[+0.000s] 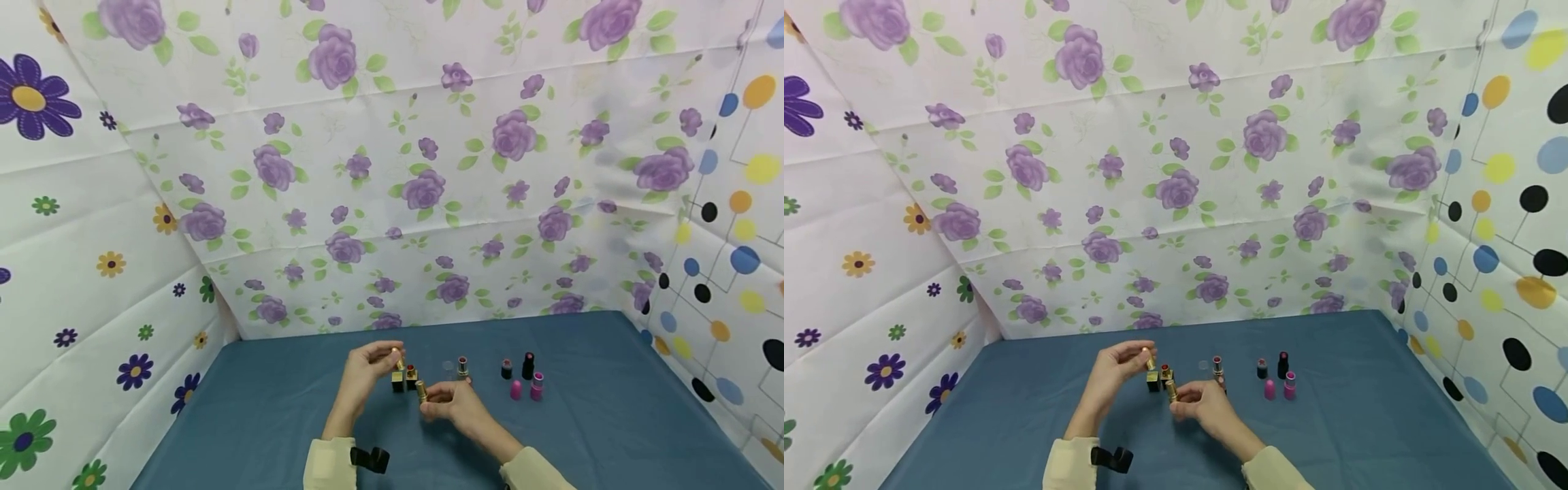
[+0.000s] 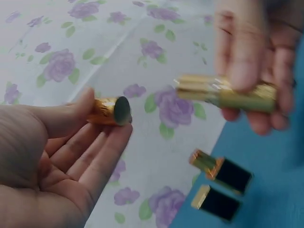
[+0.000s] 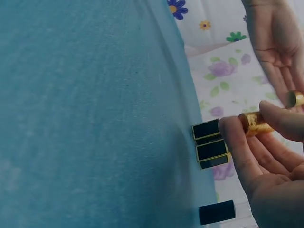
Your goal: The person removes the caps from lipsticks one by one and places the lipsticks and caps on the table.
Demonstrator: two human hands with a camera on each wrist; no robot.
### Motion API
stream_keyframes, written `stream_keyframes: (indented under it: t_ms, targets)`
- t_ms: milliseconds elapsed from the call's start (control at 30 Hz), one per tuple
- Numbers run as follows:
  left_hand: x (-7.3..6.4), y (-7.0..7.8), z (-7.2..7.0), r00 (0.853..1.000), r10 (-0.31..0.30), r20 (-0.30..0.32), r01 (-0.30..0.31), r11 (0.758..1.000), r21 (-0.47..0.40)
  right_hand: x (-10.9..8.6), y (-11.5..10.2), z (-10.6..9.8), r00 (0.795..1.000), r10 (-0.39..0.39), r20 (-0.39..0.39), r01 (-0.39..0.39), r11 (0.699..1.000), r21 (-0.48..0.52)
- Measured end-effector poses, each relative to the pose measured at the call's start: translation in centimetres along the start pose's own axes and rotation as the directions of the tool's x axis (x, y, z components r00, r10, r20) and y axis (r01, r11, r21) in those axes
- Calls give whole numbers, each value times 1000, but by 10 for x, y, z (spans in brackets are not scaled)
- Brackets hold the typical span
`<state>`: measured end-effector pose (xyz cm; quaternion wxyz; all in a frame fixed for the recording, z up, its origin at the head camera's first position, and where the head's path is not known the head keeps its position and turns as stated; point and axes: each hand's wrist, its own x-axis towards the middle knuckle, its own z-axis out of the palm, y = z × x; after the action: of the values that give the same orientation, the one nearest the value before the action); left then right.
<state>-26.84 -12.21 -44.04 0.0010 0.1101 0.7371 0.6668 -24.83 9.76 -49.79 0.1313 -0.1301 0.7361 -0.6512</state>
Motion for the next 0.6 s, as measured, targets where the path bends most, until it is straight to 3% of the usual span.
stream_keyframes:
  t_ms: [133,300,600]
  targets:
    - [-4,-9,-2,1000,-4,31,-1,988,153,5,-1,3,998,-45,-48,40,994,-105]
    - [-8,-21,-5,998,-40,39,24,938,345,11,-5,13,997,-53,-61,37,970,-239]
    - [-8,-38,-4,992,-116,56,72,858,509,23,-1,30,995,-70,-76,37,928,-371]
